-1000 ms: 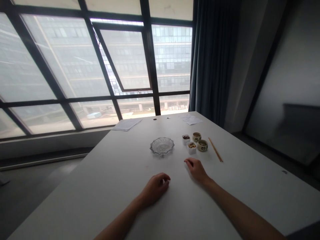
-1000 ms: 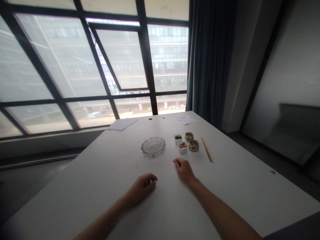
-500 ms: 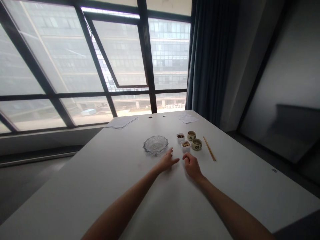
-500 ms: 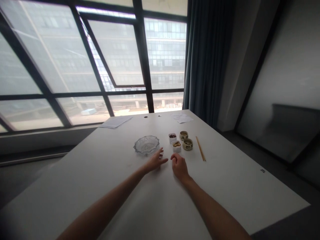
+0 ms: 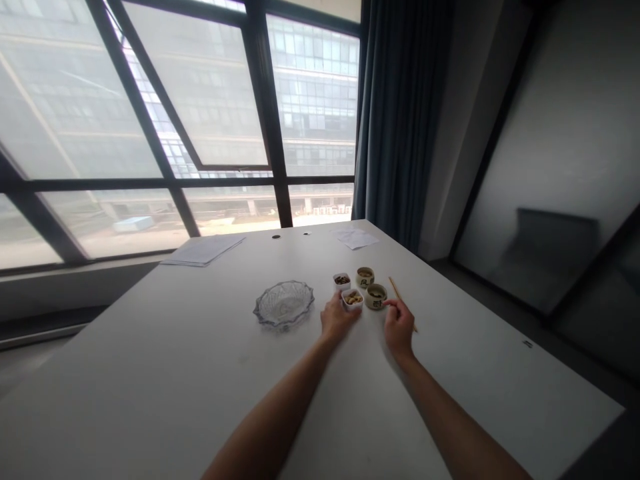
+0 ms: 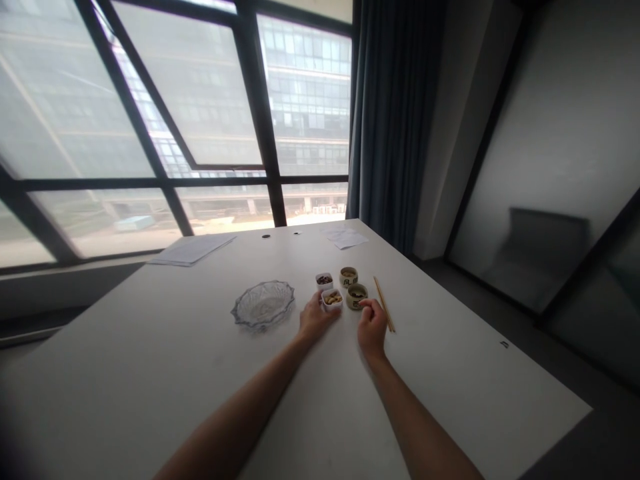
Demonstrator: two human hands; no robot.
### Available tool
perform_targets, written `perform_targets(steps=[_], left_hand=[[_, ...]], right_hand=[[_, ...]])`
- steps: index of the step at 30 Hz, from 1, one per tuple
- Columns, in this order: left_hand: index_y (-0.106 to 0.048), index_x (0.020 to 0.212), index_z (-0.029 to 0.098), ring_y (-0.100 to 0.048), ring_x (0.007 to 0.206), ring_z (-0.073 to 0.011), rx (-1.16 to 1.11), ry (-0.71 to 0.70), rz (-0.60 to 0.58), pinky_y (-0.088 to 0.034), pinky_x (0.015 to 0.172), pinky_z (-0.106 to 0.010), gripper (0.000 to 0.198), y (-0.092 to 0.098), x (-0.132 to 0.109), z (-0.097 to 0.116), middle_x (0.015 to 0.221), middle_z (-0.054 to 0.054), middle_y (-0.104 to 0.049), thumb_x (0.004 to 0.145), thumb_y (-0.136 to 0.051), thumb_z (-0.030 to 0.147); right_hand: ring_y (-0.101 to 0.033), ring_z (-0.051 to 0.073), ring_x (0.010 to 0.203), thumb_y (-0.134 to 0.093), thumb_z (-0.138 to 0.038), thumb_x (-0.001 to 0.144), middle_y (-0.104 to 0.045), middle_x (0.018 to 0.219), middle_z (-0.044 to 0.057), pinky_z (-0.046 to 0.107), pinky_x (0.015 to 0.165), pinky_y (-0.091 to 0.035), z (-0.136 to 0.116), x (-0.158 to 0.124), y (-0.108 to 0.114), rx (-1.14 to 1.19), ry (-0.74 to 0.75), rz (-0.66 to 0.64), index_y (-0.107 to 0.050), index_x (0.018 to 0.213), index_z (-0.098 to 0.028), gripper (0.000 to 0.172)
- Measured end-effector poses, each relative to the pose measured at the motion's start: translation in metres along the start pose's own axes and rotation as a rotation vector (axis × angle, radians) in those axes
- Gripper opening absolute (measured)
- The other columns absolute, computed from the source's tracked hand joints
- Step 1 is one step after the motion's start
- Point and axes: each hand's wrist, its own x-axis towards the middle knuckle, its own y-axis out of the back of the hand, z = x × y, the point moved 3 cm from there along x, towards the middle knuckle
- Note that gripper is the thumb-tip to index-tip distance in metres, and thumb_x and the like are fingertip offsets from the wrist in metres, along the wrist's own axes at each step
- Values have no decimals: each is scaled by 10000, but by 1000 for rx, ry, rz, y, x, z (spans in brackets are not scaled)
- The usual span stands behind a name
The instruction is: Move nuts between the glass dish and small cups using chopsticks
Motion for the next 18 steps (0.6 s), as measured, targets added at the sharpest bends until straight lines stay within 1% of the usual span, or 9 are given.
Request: perform_targets(steps=[3, 6, 9, 11, 14, 16, 18], left_hand=[[-617, 1279, 192, -647, 1102, -246, 56, 6, 8, -562, 932, -449, 331, -2, 2, -5, 1298, -96, -619, 999, -647, 366], [-617, 1277, 190, -652, 1087, -241, 65, -8, 5, -567, 922, -443, 330, -3, 2, -8, 1286, -94, -624, 1000, -646, 367], [-612, 1283, 186, -655, 1079, -239, 45, -23, 9, -570, 915, -442, 337, -2, 0, -9, 1283, -96, -625, 1000, -646, 367], [-610, 1285, 182, -656, 1076, -239, 23, -32, 17, -572, 911, -442, 341, -1, -2, -9, 1282, -96, -625, 1000, -646, 367], [-611, 1282, 179, -657, 1074, -239, -14, -49, 29, -573, 909, -443, 340, 0, -5, -7, 1280, -96, -626, 1000, -647, 366], [-610, 1283, 176, -656, 1076, -241, -39, -65, 37, -573, 911, -446, 344, 1, -6, -6, 1280, -97, -626, 999, -649, 366], [-610, 1284, 175, -656, 1077, -242, -61, -86, 42, -573, 912, -448, 345, 0, -7, -4, 1282, -97, -625, 999, -649, 366]], right_hand=[[-627, 240, 747, -364, -226, 848, -712, 808, 84, 329, 694, -485, 5, 3, 0, -71, -9, 4, -651, 827, -192, 290], [-638, 243, 796, -348, -227, 872, -723, 873, 97, 337, 737, -496, 10, 11, 6, -178, -20, -16, -675, 894, -175, 332], [-640, 266, 916, -404, -230, 890, -711, 1021, 142, 370, 841, -493, 17, 23, 20, -343, -63, -49, -693, 1019, -157, 325], [-619, 309, 1030, -502, -244, 884, -675, 1115, 197, 418, 912, -473, 23, 28, 31, -478, -116, -88, -697, 1088, -137, 302], [-565, 384, 1175, -662, -271, 858, -624, 1195, 258, 495, 970, -452, 32, 26, 38, -661, -212, -169, -683, 1152, -95, 344], [-571, 377, 1198, -705, -272, 872, -622, 1208, 252, 493, 980, -467, 35, 22, 36, -747, -267, -230, -674, 1164, -85, 348], [-614, 314, 1163, -687, -296, 929, -630, 1241, 198, 466, 966, -507, 36, 19, 32, -801, -308, -287, -656, 1209, -109, 338]])
